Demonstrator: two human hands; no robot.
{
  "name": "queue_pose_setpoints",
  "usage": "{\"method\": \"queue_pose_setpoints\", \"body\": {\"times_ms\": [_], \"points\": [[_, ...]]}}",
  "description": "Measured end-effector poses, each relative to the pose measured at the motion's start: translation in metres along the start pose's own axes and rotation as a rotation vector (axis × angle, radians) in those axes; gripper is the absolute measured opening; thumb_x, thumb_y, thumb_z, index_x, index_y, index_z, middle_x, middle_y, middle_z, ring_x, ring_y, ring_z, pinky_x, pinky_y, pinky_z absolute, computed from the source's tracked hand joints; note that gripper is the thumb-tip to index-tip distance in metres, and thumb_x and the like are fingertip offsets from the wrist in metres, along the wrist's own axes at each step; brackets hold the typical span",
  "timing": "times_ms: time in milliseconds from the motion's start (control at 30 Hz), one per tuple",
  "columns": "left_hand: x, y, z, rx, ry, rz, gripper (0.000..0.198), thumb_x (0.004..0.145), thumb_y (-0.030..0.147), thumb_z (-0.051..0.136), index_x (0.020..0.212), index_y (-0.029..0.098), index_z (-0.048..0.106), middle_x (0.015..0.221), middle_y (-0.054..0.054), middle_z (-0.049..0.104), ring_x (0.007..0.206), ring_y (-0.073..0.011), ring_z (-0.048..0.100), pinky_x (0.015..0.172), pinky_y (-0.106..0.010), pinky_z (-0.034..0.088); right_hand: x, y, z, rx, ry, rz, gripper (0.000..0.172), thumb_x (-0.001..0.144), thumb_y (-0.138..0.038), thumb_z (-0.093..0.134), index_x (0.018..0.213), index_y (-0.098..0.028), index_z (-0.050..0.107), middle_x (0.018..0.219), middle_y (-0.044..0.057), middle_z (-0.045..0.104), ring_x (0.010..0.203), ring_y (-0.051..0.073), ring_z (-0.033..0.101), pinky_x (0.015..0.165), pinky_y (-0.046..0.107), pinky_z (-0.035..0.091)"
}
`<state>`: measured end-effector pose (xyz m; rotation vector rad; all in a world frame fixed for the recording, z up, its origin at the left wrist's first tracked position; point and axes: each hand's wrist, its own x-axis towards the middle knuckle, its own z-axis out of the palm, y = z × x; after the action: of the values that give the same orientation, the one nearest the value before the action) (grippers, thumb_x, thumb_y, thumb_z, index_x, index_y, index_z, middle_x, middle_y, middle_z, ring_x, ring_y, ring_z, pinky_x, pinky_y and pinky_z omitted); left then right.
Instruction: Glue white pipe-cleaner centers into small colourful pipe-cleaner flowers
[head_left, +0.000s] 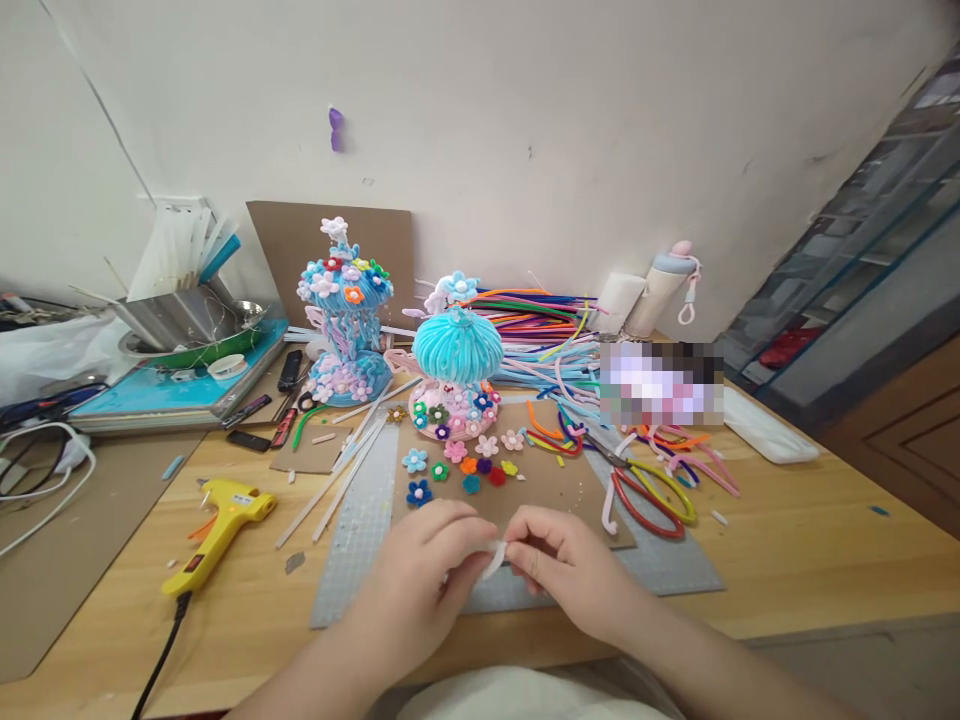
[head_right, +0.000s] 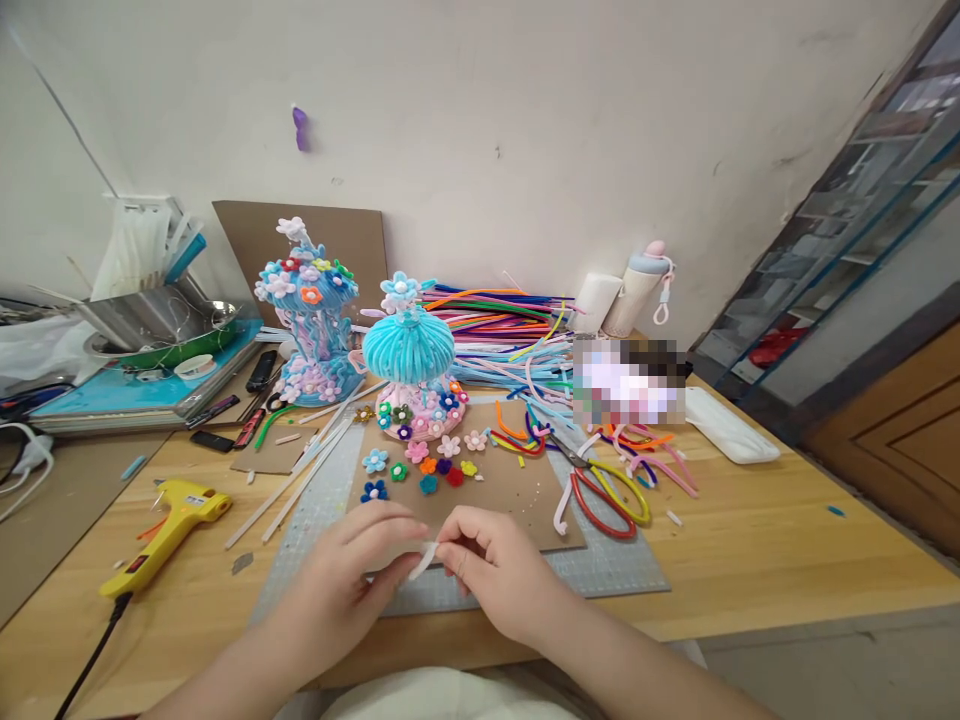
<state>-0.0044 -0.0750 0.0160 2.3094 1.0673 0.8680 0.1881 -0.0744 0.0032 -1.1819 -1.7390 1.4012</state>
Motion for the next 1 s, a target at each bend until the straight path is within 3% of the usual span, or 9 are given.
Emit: {"method": "queue_pose_setpoints", "body": {"times_ms": [100, 233, 333, 433, 533, 600, 733, 867, 1000], "points": [[-0.003, 0.000, -0.001, 0.264, -0.040, 0.181, 0.018, 0.088, 0.016, 0.046, 0.094, 0.020, 0.062, 0.091, -0.006, 0.065, 0.082, -0.0184, 0.056, 0.074, -0.031, 0.043, 0.001, -0.001, 0.003, 0.124, -0.053, 0.074, 0.018, 0.085, -0.031, 0.052, 0.073, -0.018, 0.049, 0.062, -0.005, 0.047, 0.049, 0.008, 0.044, 0.048, 0.019, 0.035], [-0.005, 0.004, 0.003, 0.183, -0.077, 0.127, 0.020, 0.086, 0.011, 0.043, 0.086, 0.018, 0.061, 0.083, -0.006, 0.063, 0.077, -0.0184, 0.053, 0.068, -0.030, 0.041, -0.003, -0.005, 0.002, -0.126, -0.070, -0.029, 0.015, 0.086, -0.021, 0.051, 0.071, -0.017, 0.051, 0.062, -0.004, 0.049, 0.056, 0.010, 0.047, 0.053, 0.020, 0.036], [-0.005, 0.008, 0.012, -0.226, -0.033, -0.197, 0.015, 0.081, 0.014, 0.050, 0.071, 0.017, 0.060, 0.070, -0.003, 0.056, 0.069, -0.0161, 0.050, 0.063, -0.027, 0.038, -0.008, -0.004, 0.001, -0.455, -0.072, -0.294, 0.018, 0.088, -0.012, 0.043, 0.075, -0.017, 0.055, 0.070, 0.000, 0.054, 0.067, 0.013, 0.050, 0.060, 0.023, 0.037], [-0.005, 0.011, 0.023, -0.868, -0.030, -0.728, 0.017, 0.071, 0.024, 0.063, 0.060, 0.016, 0.053, 0.055, 0.003, 0.046, 0.053, -0.0109, 0.042, 0.054, -0.023, 0.034, -0.011, 0.003, 0.000, -0.705, -0.076, -0.554, 0.025, 0.087, -0.006, 0.034, 0.079, -0.016, 0.056, 0.076, 0.005, 0.056, 0.071, 0.016, 0.048, 0.064, 0.028, 0.037], [-0.008, 0.011, 0.028, -1.317, -0.121, -0.991, 0.026, 0.067, 0.034, 0.069, 0.063, 0.016, 0.052, 0.057, 0.003, 0.047, 0.047, -0.0082, 0.040, 0.049, -0.022, 0.034, -0.011, 0.007, -0.001, -0.613, -0.057, -0.589, 0.027, 0.090, -0.011, 0.033, 0.081, -0.017, 0.057, 0.079, 0.006, 0.058, 0.074, 0.017, 0.048, 0.068, 0.028, 0.039], [-0.011, 0.010, 0.026, -1.210, -0.068, -0.870, 0.029, 0.072, 0.043, 0.065, 0.075, 0.016, 0.056, 0.065, 0.001, 0.051, 0.050, -0.0098, 0.044, 0.048, -0.023, 0.037, -0.010, 0.005, -0.001, -0.401, -0.011, -0.414, 0.023, 0.092, -0.018, 0.038, 0.078, -0.017, 0.056, 0.074, 0.003, 0.056, 0.070, 0.014, 0.050, 0.064, 0.025, 0.039], [-0.019, 0.008, 0.014, -0.352, 0.149, -0.300, 0.028, 0.081, 0.031, 0.059, 0.107, 0.023, 0.053, 0.100, -0.007, 0.058, 0.085, -0.0191, 0.054, 0.076, -0.033, 0.043, -0.009, -0.002, 0.000, 0.016, -0.036, -0.016, 0.023, 0.087, -0.034, 0.051, 0.071, -0.018, 0.051, 0.058, -0.005, 0.046, 0.052, 0.010, 0.044, 0.051, 0.021, 0.036], [-0.018, 0.008, 0.004, 0.166, -0.024, 0.075, 0.016, 0.086, 0.015, 0.047, 0.098, 0.020, 0.056, 0.103, -0.008, 0.059, 0.095, -0.0229, 0.050, 0.083, -0.038, 0.037, -0.008, -0.005, 0.002, 0.205, -0.142, 0.076, 0.026, 0.084, -0.040, 0.054, 0.072, -0.017, 0.049, 0.057, -0.006, 0.046, 0.047, 0.007, 0.041, 0.049, 0.019, 0.033], [-0.017, 0.008, 0.009, 0.203, -0.124, 0.132, 0.016, 0.085, 0.010, 0.041, 0.085, 0.018, 0.055, 0.084, -0.006, 0.059, 0.077, -0.0205, 0.047, 0.068, -0.034, 0.035, -0.010, -0.004, 0.005, 0.174, -0.213, 0.093, 0.017, 0.085, -0.028, 0.051, 0.072, -0.017, 0.049, 0.054, -0.007, 0.045, 0.046, 0.007, 0.038, 0.047, 0.018, 0.031]]}}
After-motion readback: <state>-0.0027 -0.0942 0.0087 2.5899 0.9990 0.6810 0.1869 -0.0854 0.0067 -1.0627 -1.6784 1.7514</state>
